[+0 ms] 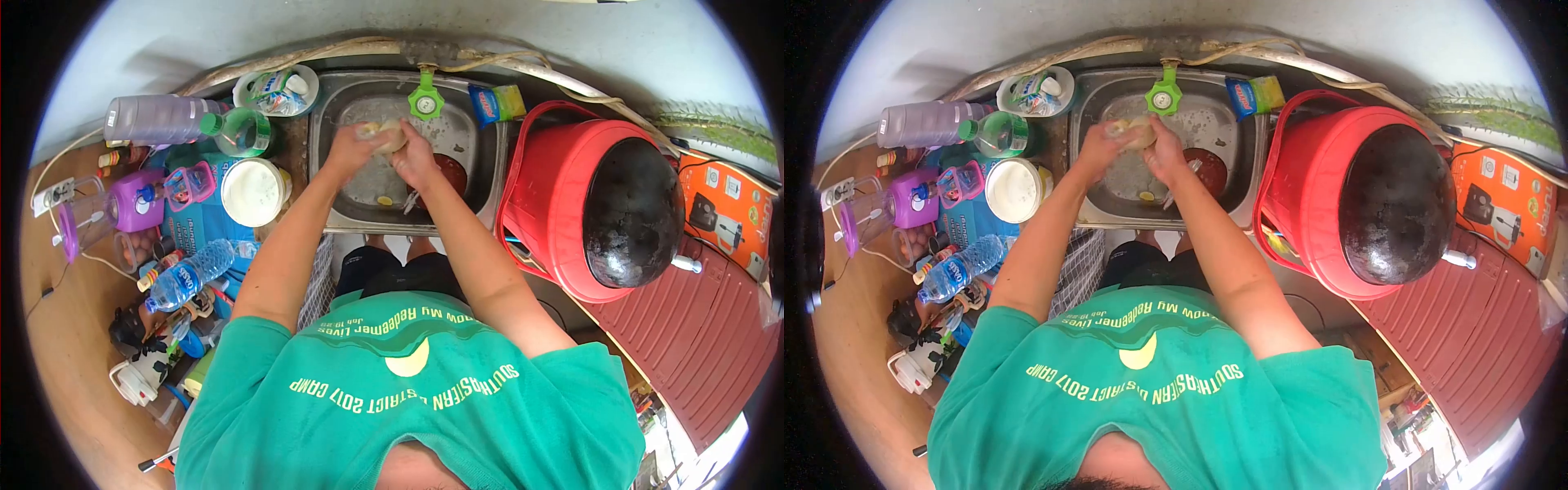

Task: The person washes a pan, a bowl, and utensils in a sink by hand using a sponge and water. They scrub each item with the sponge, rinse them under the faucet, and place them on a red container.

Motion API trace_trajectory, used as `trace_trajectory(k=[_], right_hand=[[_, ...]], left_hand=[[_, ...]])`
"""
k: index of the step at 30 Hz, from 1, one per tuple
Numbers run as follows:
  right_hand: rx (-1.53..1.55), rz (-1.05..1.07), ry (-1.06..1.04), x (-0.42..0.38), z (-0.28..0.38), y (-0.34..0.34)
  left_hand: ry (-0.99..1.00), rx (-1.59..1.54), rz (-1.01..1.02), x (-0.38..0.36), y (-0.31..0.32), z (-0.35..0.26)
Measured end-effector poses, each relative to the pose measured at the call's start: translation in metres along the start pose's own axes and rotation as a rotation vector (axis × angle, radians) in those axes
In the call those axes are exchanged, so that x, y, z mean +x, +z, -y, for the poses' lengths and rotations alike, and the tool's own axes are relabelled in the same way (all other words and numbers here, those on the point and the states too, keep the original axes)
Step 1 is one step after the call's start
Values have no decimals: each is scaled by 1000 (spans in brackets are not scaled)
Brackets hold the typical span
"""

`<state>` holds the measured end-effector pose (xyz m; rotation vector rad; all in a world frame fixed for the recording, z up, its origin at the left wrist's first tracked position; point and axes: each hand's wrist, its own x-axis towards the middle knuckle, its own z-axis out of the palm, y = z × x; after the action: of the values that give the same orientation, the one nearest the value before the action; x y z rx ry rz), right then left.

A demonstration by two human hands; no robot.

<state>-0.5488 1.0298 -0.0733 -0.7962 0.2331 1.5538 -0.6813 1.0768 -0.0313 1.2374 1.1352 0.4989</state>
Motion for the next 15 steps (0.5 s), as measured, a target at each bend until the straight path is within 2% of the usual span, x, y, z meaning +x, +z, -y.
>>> trace_trajectory(k=[1, 3, 4, 6, 7, 9, 10, 12, 13, 15], right_hand=[[-4, -5, -3, 1, -1, -9], [23, 82, -247, 3, 1, -14], [18, 92, -246, 5, 2, -13], [-83, -55, -126, 2, 0, -14], [-85, -57, -125, 0, -7, -7], [6, 117, 168, 0, -24, 7], [-1, 116, 171, 2, -24, 5], [225, 293, 205, 7, -21, 9], [221, 299, 211, 7, -18, 12], [310, 96, 302, 0, -12, 18]], left_hand=[[0, -6, 5, -4, 3, -1], [-81, -4, -223, -11, 5, -9], [-73, -7, -231, -4, 2, -9], [-65, 338, -414, 11, -7, -5], [-67, 336, -413, 10, -2, -16], [162, 799, -380, 11, 20, -36], [160, 793, -384, 11, 27, -36], [277, 848, -351, 9, 34, -35], [277, 848, -361, 6, 27, -33], [628, 871, -186, -5, 10, -27]])
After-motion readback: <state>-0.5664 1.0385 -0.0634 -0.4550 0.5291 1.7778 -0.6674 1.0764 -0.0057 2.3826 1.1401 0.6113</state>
